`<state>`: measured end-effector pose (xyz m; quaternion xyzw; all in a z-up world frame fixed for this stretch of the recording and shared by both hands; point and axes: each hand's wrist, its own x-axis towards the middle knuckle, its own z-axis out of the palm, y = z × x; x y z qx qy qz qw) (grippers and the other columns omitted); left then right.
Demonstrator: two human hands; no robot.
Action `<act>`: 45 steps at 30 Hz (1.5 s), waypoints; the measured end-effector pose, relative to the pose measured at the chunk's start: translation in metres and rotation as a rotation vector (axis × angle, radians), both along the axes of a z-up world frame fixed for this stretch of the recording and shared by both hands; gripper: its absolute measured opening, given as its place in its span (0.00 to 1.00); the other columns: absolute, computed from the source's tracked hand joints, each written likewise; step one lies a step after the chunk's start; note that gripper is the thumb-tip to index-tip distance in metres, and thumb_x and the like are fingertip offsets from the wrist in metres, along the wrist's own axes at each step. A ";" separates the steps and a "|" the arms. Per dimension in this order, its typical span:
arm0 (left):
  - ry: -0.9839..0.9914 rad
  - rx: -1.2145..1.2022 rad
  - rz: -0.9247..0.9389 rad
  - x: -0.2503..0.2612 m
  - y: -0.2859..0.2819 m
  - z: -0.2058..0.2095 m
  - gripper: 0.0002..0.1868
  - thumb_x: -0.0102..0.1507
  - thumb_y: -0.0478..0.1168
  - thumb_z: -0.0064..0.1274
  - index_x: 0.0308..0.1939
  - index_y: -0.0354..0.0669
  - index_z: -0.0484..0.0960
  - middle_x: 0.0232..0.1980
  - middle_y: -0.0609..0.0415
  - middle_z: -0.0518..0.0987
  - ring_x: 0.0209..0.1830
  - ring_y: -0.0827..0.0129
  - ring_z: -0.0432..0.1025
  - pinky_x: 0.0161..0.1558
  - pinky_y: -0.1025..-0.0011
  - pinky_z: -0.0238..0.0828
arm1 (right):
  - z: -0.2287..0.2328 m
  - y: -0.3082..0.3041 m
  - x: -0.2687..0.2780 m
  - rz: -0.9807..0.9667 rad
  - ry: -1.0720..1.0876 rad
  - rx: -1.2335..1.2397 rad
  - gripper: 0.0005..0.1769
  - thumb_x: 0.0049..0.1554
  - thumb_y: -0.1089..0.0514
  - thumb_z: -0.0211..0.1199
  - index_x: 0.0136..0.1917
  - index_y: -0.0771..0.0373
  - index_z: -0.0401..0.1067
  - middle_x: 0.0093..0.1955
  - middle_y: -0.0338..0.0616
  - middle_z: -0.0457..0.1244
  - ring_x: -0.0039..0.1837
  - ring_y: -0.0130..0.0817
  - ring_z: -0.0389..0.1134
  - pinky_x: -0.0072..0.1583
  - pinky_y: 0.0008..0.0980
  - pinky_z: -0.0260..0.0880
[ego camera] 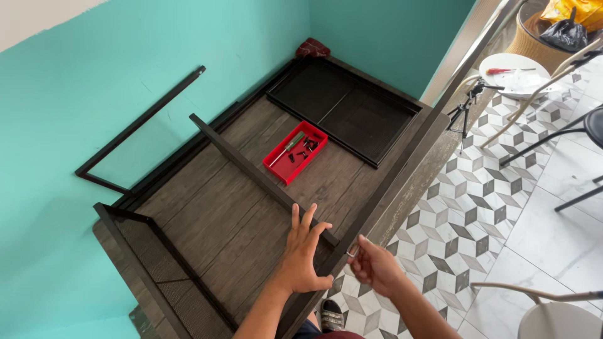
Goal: The person assembles a metal shelving unit by hand, attaching mesh panels and metal bars using screws and bolts. The person positions the components, aligns holes, and tightens fasteners to secure the frame.
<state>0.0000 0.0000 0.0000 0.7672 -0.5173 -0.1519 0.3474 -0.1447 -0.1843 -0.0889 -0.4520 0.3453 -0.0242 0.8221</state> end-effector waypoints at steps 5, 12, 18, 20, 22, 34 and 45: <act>-0.027 -0.029 -0.006 0.001 0.001 -0.007 0.52 0.39 0.45 0.67 0.68 0.54 0.64 0.84 0.42 0.43 0.83 0.29 0.21 0.74 0.32 0.38 | -0.002 0.020 0.005 -0.129 0.038 -0.214 0.15 0.64 0.49 0.53 0.44 0.62 0.69 0.30 0.39 0.59 0.29 0.28 0.57 0.30 0.29 0.48; 0.004 -0.004 -0.003 0.002 -0.001 -0.009 0.53 0.38 0.45 0.67 0.68 0.56 0.63 0.84 0.43 0.42 0.83 0.29 0.19 0.72 0.29 0.37 | 0.021 0.037 -0.015 -0.084 -0.016 -1.276 0.11 0.57 0.54 0.61 0.46 0.65 0.70 0.34 0.47 0.64 0.33 0.43 0.66 0.38 0.41 0.65; -0.001 0.001 -0.005 0.002 -0.001 -0.005 0.53 0.38 0.45 0.67 0.68 0.55 0.63 0.84 0.42 0.41 0.82 0.29 0.19 0.72 0.30 0.38 | 0.006 0.043 -0.014 0.056 0.038 -1.202 0.20 0.64 0.49 0.55 0.40 0.67 0.69 0.29 0.47 0.63 0.33 0.43 0.64 0.38 0.41 0.64; -0.010 -0.017 -0.007 0.002 -0.001 -0.004 0.53 0.38 0.45 0.68 0.68 0.55 0.63 0.84 0.41 0.41 0.82 0.29 0.19 0.72 0.30 0.38 | -0.001 0.044 -0.013 0.082 0.009 -0.906 0.26 0.67 0.46 0.48 0.37 0.67 0.72 0.25 0.43 0.63 0.29 0.34 0.64 0.36 0.36 0.64; -0.018 -0.040 -0.009 0.001 0.001 -0.005 0.53 0.39 0.45 0.68 0.68 0.53 0.63 0.84 0.40 0.40 0.82 0.29 0.19 0.72 0.31 0.37 | -0.003 0.042 -0.014 0.112 0.011 -0.508 0.29 0.67 0.43 0.45 0.39 0.67 0.73 0.25 0.42 0.61 0.27 0.31 0.58 0.32 0.33 0.58; -0.059 -0.079 0.002 0.001 0.002 -0.008 0.52 0.39 0.47 0.69 0.67 0.53 0.64 0.83 0.39 0.42 0.83 0.31 0.21 0.71 0.32 0.39 | 0.022 0.049 -0.017 0.016 -0.111 0.496 0.31 0.68 0.37 0.42 0.38 0.64 0.67 0.25 0.36 0.49 0.24 0.26 0.45 0.27 0.26 0.45; -0.062 -0.024 0.012 -0.001 0.001 -0.009 0.53 0.38 0.46 0.68 0.67 0.55 0.63 0.84 0.41 0.40 0.82 0.31 0.19 0.71 0.30 0.39 | 0.037 0.056 -0.020 -0.080 -0.132 -0.549 0.11 0.62 0.52 0.49 0.47 0.60 0.67 0.38 0.42 0.63 0.32 0.30 0.59 0.32 0.28 0.56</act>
